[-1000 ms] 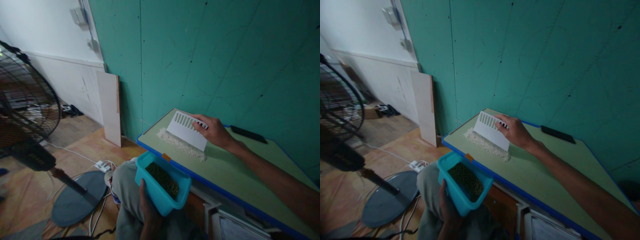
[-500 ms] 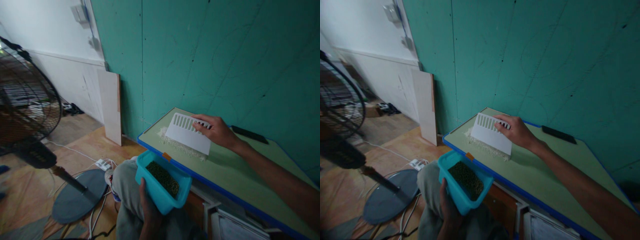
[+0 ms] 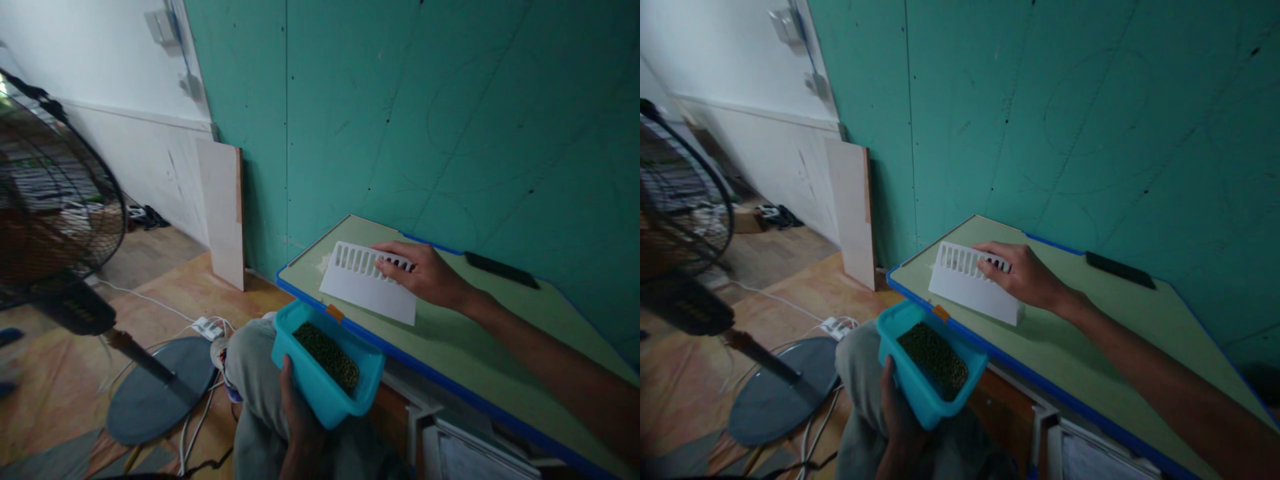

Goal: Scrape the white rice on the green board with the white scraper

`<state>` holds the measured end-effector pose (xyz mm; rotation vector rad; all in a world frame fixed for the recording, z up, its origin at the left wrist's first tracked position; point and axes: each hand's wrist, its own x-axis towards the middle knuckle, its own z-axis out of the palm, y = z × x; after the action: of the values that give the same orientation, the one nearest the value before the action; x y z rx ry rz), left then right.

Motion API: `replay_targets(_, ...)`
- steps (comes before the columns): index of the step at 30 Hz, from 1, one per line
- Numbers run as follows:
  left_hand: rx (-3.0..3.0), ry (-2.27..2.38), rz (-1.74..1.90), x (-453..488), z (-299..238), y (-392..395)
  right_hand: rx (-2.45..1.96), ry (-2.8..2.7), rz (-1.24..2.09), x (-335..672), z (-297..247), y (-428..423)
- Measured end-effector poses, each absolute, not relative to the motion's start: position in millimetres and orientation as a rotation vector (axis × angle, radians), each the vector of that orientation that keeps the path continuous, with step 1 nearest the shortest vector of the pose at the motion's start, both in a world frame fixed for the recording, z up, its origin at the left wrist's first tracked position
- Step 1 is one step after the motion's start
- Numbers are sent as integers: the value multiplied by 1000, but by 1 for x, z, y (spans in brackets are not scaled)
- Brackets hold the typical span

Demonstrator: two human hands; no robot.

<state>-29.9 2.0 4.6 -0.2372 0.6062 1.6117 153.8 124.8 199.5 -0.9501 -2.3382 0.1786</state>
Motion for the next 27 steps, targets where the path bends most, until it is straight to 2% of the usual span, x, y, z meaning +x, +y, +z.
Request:
replay_targets(15,-242,516,1566,-30,3,2,-1017,-2247,284,152,199,120)
replay_targets(27,-250,551,1571,-30,8,3,-1071,-2344,-69,165,190,139)
